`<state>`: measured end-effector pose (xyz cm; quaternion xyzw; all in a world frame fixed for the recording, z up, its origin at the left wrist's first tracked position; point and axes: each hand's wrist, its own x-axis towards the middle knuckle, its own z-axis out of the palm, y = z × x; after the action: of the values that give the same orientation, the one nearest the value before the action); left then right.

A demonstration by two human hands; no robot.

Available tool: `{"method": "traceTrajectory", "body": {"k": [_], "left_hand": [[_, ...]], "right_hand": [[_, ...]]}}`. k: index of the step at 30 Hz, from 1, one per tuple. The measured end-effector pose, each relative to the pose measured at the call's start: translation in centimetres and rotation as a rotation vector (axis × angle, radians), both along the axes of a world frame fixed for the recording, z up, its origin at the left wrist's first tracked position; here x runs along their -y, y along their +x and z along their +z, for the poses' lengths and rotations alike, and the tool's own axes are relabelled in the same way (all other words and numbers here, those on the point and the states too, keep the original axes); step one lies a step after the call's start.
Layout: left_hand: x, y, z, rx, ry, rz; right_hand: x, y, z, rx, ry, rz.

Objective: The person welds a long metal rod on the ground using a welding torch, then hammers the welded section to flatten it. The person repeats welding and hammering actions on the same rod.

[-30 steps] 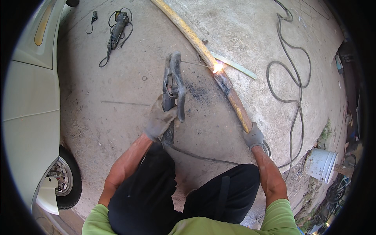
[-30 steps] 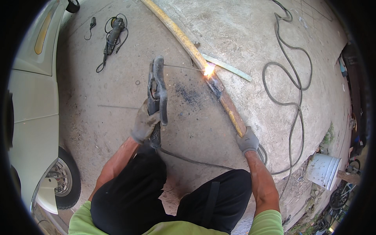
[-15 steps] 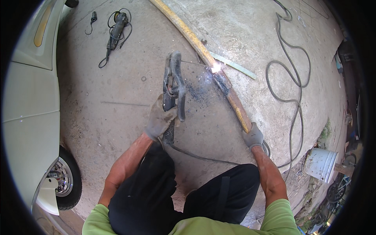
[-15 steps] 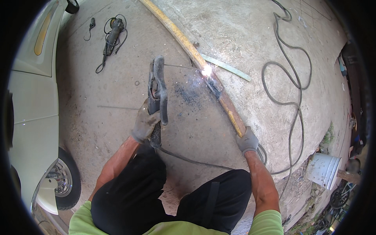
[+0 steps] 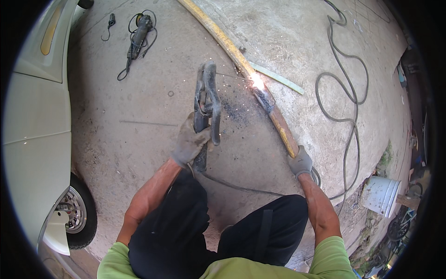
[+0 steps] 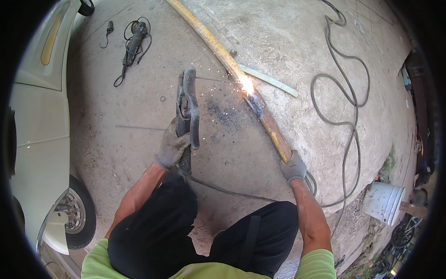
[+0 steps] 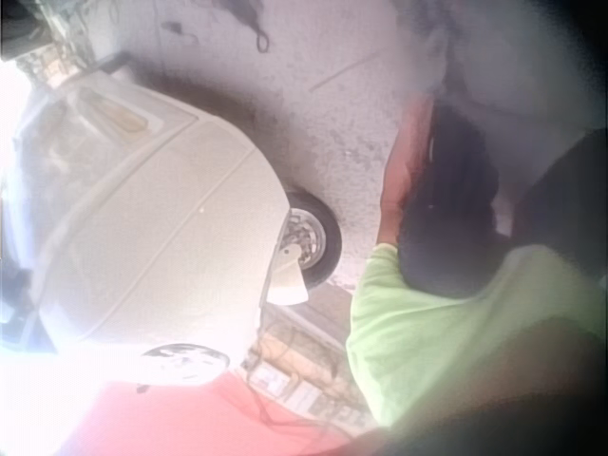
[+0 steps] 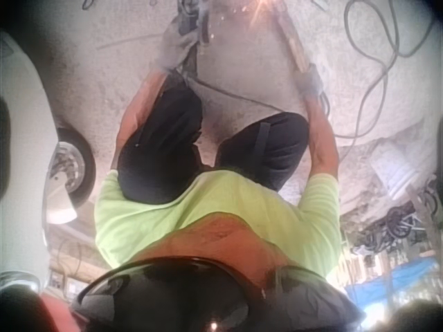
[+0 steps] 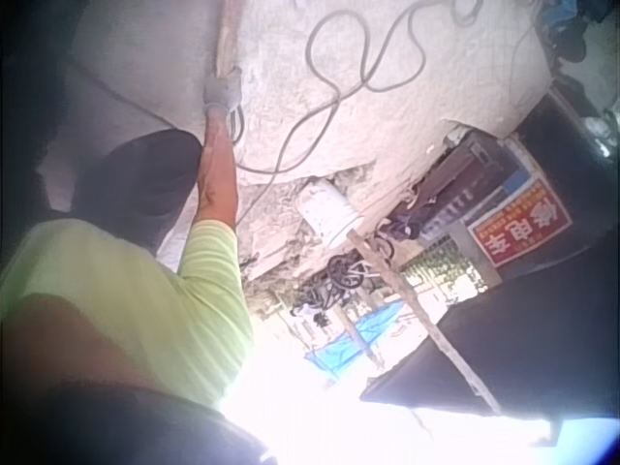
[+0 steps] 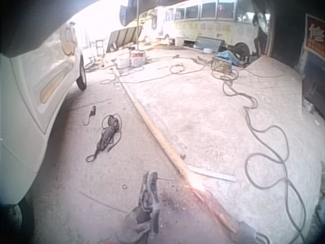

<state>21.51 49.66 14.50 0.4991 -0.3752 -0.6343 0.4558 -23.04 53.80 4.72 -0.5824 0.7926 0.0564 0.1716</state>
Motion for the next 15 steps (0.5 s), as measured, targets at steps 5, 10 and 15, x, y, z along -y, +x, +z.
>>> {"method": "traceTrajectory", "body": {"k": [5,10,15], "left_hand": [[0.0,0.2,-1.3,0.014,-0.035,-0.006],[-0.2,0.3,-1.6,-0.044,-0.027,0.01],[-0.1,0.4,-1.2,-0.036,-0.015,-0.022]], "right_hand": [[0.0,0.1,0.2,0.003,-0.008,0.012],[0.1,0.2,0.3,-0.005,0.025,-0.007],[0.0,-0.2,-0.1,-0.007,0.011,0.002]]}}
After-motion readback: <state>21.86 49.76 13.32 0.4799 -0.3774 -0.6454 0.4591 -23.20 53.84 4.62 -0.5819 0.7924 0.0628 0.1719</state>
